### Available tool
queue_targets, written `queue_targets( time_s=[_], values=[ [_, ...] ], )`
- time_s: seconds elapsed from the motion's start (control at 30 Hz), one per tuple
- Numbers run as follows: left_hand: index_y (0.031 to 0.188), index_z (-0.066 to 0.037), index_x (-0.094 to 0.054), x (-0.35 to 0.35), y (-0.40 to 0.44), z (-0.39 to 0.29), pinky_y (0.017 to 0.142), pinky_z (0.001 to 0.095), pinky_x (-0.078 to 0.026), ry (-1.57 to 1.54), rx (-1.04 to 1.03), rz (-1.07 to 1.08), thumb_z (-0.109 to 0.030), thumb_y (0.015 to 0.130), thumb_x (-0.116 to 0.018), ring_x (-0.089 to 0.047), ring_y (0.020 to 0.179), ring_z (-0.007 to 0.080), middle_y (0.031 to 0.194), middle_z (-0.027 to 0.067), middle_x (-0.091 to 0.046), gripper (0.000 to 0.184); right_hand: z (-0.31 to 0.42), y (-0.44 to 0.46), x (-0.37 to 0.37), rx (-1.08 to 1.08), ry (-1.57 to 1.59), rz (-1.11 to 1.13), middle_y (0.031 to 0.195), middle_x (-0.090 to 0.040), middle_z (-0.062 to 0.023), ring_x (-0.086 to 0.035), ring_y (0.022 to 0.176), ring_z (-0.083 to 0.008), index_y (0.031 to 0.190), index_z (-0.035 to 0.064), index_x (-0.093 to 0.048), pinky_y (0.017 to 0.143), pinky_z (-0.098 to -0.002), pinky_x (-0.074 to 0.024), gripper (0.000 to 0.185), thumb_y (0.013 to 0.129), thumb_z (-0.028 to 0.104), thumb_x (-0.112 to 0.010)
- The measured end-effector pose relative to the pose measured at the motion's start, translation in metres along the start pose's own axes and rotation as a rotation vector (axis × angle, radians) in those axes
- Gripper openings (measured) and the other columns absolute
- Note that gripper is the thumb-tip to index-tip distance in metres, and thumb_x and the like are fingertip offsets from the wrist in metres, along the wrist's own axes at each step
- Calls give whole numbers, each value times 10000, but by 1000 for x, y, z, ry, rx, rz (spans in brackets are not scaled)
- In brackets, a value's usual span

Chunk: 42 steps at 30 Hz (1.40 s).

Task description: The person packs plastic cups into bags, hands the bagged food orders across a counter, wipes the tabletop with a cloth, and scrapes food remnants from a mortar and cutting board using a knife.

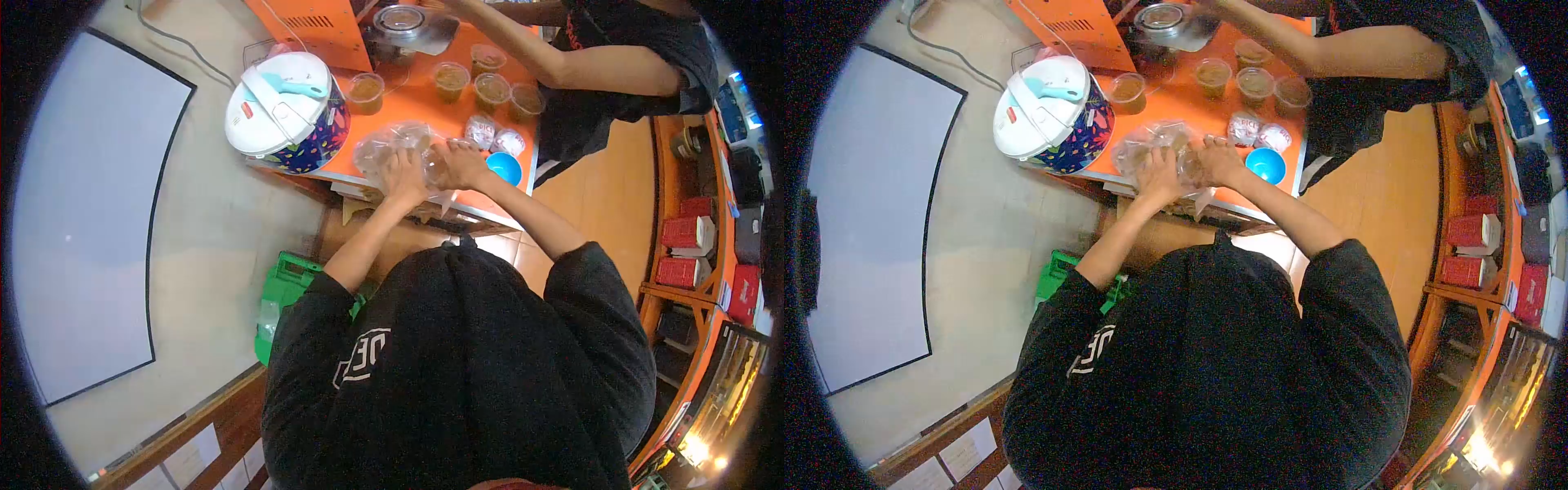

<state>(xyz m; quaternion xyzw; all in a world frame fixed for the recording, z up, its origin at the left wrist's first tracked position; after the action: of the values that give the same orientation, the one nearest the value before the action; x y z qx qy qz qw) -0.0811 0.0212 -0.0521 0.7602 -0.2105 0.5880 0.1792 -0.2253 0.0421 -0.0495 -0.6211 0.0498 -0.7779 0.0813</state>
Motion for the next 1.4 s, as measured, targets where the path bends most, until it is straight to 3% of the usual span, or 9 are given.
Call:
queue_targets(
  time_s=[0.17, 0.2, 0.33, 0.43, 0.63, 0.87, 0.93, 1.23, 1.4],
  values=[
    [989, -73, -524, -9, -23, 6, 851, 461, -293, 29, -279, -172, -456, 617, -662, -380, 1042, 313, 1052, 126, -438, 552, -26, -30, 23, 276, 158, -554, 957, -496, -175, -514, 919, -309, 1045, 39, -489, 716, -347, -466, 485, 656, 279, -651],
    [951, -77, -542, -4, -33, -1, 825, 446, -297, -6, -332, -116, -408, 645, -647, -400, 1008, 292, 1008, 111, -461, 463, -20, -33, 38, 20, 192, -710, 842, -553, -164, -561, 782, -312, 900, 11, -540, 609, -358, -481, 343, 690, 264, -640],
    [913, -60, -561, -27, -44, -15, 733, 396, -323, 100, -331, -163, -218, 681, -601, -453, 896, 249, 924, 89, -512, 283, -50, -8, -30, -307, 863, 18, 575, -582, -133, -559, 447, -213, 658, -37, -569, 412, -339, -429, 286, 751, 231, -603],
    [905, -37, -561, -33, -46, -16, 716, 385, -333, 141, -236, -180, -155, 653, -597, -470, 866, 255, 945, 97, -519, 281, -70, 0, -53, -413, 1055, -200, 544, -571, -92, -520, 402, -141, 669, -29, -576, 375, -266, -394, 286, 765, 240, -590],
    [943, -45, -552, -10, -47, -14, 720, 382, -334, -80, -188, -41, -104, 644, -591, -479, 870, 241, 940, 77, -528, 307, -63, -6, -38, -361, 1571, -237, 571, -510, -16, -453, 465, -95, 721, 27, -550, 409, -246, -357, 224, 850, 204, -501],
    [913, -51, -575, -25, -46, -33, 770, 393, -321, -44, -6, 7, -107, 664, -575, -462, 941, 239, 848, 98, -560, 255, -73, 14, -80, 118, 796, -239, 738, -601, -133, -601, 617, -217, 962, 32, -565, 592, -358, -472, 280, 738, 198, -542],
    [883, -62, -586, -24, -42, -38, 763, 398, -318, 73, -2, 8, -113, 663, -574, -463, 936, 242, 857, 99, -565, 226, -73, 27, -83, 70, 1036, -90, 658, -568, -52, -534, 612, -124, 865, 13, -580, 542, -288, -444, 147, 751, -2, -490],
    [875, -132, -626, -18, -41, -19, 706, 393, -282, -97, -75, -6, -137, 676, -555, -474, 812, 234, 870, 61, -584, 211, -79, 37, -61, 57, 472, -241, 753, -602, -94, -531, 614, -172, 801, 39, -594, 572, -327, -430, 139, 679, 84, -543],
    [878, -115, -632, -25, -42, -11, 755, 417, -300, -352, 39, -81, -135, 725, -527, -504, 825, 250, 800, 87, -605, 186, -73, 11, -31, 204, 1032, -141, 895, -585, -69, -518, 669, -162, 912, 59, -617, 613, -298, -422, 282, 632, 80, -639]
  ],
)
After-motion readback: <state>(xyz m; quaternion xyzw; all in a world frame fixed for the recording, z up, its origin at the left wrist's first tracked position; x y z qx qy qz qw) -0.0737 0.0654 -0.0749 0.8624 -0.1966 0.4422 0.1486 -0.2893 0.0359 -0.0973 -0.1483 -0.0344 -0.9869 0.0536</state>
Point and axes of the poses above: each hand's wrist, its own y-axis towards the middle knuckle, its own x-axis out of the back of the hand, z = x × y, the point moved 1 cm from there along y, towards the middle knuckle
